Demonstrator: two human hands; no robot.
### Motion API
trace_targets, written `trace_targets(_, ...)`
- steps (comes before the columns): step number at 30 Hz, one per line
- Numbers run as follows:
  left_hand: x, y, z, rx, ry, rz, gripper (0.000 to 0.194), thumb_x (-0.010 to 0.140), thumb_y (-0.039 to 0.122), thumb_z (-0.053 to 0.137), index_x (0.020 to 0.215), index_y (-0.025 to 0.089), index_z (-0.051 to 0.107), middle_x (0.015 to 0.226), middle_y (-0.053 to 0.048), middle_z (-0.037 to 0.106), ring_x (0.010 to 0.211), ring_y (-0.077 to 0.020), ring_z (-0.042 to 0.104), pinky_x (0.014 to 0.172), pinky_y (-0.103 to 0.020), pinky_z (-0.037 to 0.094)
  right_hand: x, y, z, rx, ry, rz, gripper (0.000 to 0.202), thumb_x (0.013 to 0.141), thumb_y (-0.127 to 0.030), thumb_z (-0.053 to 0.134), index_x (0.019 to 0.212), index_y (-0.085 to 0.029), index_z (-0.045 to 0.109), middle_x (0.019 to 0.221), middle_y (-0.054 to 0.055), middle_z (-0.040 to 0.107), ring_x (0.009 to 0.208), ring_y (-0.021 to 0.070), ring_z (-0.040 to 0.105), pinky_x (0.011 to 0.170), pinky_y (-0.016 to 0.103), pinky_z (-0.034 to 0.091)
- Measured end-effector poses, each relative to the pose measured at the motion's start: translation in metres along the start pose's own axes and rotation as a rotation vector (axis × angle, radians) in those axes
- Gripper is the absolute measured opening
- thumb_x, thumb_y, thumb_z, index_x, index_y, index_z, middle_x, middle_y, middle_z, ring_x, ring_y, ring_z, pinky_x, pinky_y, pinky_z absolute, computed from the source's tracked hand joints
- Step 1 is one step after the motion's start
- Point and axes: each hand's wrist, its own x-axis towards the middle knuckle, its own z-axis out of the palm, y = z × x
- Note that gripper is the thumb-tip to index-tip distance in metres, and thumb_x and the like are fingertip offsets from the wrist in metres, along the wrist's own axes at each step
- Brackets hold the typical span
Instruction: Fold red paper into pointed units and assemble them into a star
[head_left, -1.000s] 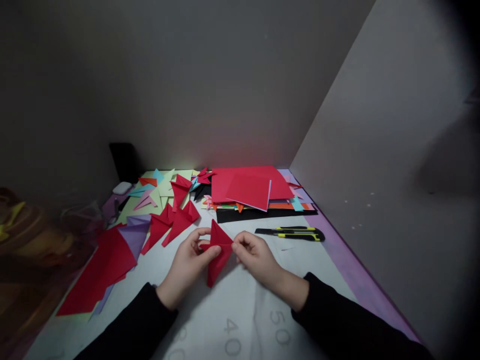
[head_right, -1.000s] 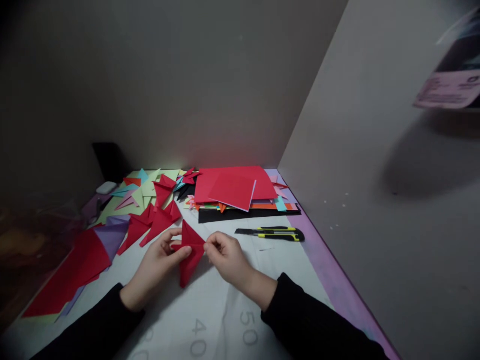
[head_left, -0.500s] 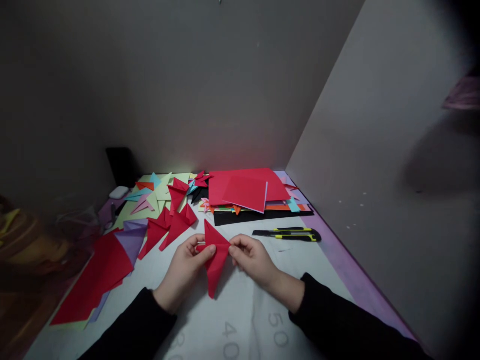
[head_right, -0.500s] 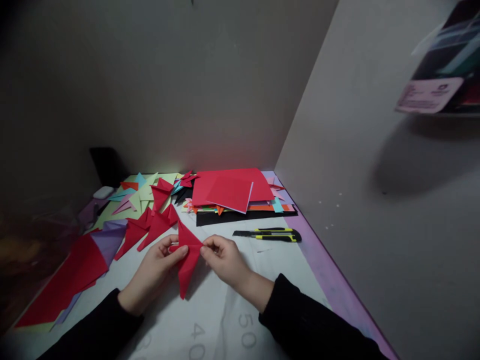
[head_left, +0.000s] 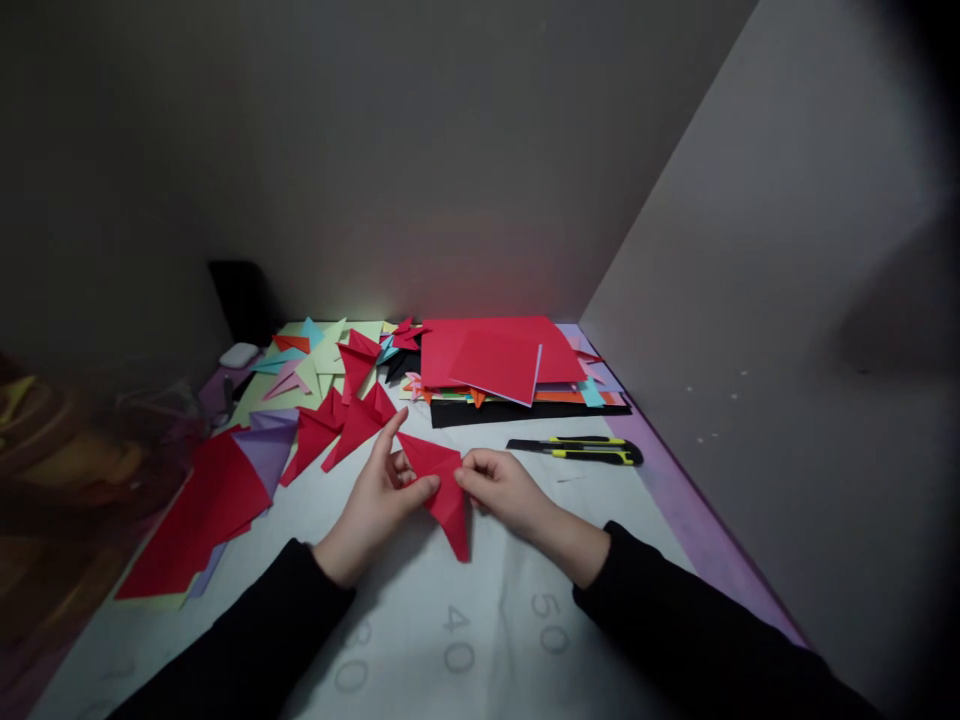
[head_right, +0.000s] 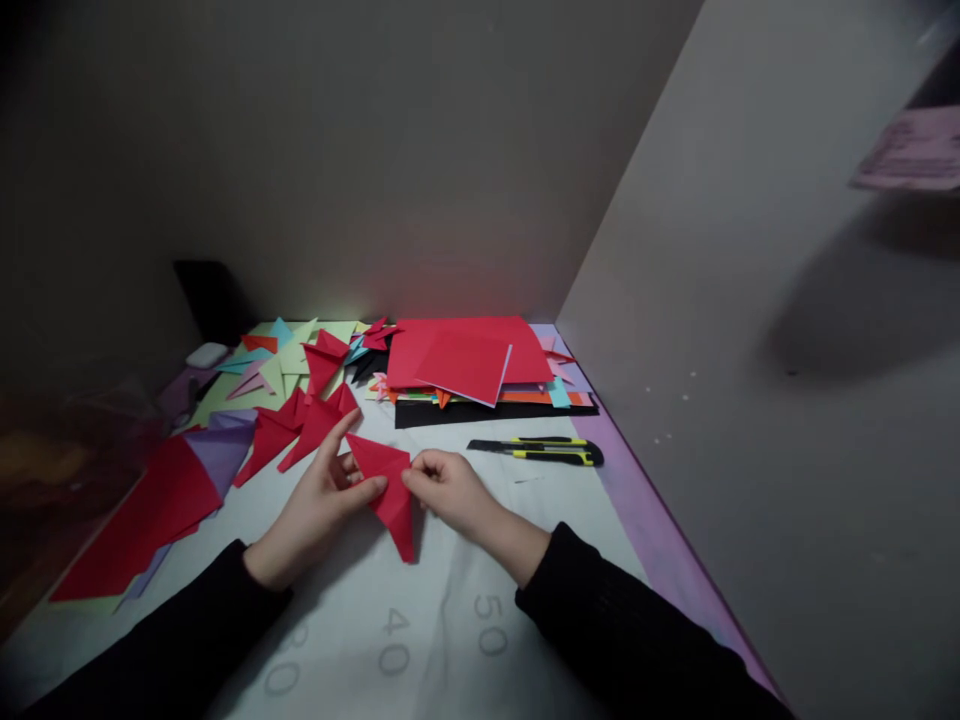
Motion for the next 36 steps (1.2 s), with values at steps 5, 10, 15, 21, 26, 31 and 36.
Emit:
trace_targets(5,0.001,-0.007,0.001,-0.051,0.056,-0.041,0.102,0.067,0.023,0.076,0.147,0.023,0.013,0.075,0.003,0.062,0.061,-0.0127,0.061,0.059,-0.024,0.046,-0.003,-0.001,0.004,-0.126,0.034,-0.087,0.027,0.075,-0.028,0.056,0.057,-0.020,0.038,0.053,-0.007,0.037,0.050,0.0080,0.031,0.048,0.021,0.026)
trace_targets(10,-0.002,-0.004,0.007,-0.014,0.154,-0.035,0.083,0.066,0.024,0.077,0.136,0.019,0.033,0.055,0.010,0.053,0.046,-0.0090,0.052,0.046,-0.017,0.037,-0.005,0.007,0.014,-0.169,0.008,-0.056,0.024,0.073,-0.023,0.056,0.057,-0.020,0.039,0.052,-0.007,0.038,0.051,0.0080,0.033,0.047,0.020,0.026)
trace_targets(15,0.006,0.009,-0.004,-0.131,0.233,0.056,0.061,0.064,0.023,0.079,0.115,0.019,0.045,0.062,0.006,0.062,0.051,-0.0107,0.058,0.052,-0.020,0.046,-0.011,0.019,0.031,-0.150,-0.058,-0.009,0.020,0.073,-0.021,0.056,0.058,-0.019,0.043,0.052,-0.006,0.044,0.048,0.0079,0.037,0.046,0.020,0.028)
trace_targets(21,0.023,0.022,-0.029,-0.262,0.409,0.202,0.052,0.057,0.023,0.084,0.096,0.016,0.051,0.078,0.002,0.068,0.066,-0.0106,0.063,0.065,-0.022,0.050,-0.015,0.017,0.029,-0.217,-0.035,-0.059,0.020,0.074,-0.021,0.057,0.057,-0.019,0.046,0.053,-0.006,0.043,0.050,0.0084,0.037,0.048,0.021,0.029)
trace_targets(26,0.015,0.009,-0.014,-0.295,0.307,0.133,0.042,0.065,0.022,0.080,0.093,0.015,0.051,0.079,0.000,0.067,0.067,-0.0109,0.062,0.067,-0.024,0.050,-0.008,0.007,0.024,-0.014,0.142,-0.147,0.020,0.076,-0.032,0.063,0.074,-0.021,0.046,0.065,-0.005,0.047,0.057,0.0100,0.044,0.052,0.022,0.036)
trace_targets(31,0.009,0.005,-0.006,-0.293,0.299,0.063,0.049,0.063,0.026,0.080,0.099,0.017,0.050,0.076,0.001,0.065,0.064,-0.0119,0.062,0.063,-0.023,0.049,-0.002,0.010,0.021,0.136,0.114,-0.031,0.027,0.073,-0.033,0.063,0.090,-0.023,0.045,0.065,-0.006,0.053,0.048,0.0098,0.050,0.043,0.019,0.036)
trace_targets(36,0.013,0.010,-0.016,-0.170,0.299,0.042,0.050,0.062,0.024,0.078,0.104,0.019,0.051,0.070,0.004,0.062,0.054,-0.0093,0.058,0.054,-0.019,0.044,0.003,0.014,0.003,-0.066,0.234,-0.208,0.012,0.076,-0.023,0.054,0.088,-0.022,0.053,0.078,0.000,0.060,0.067,0.0146,0.060,0.061,0.028,0.048)
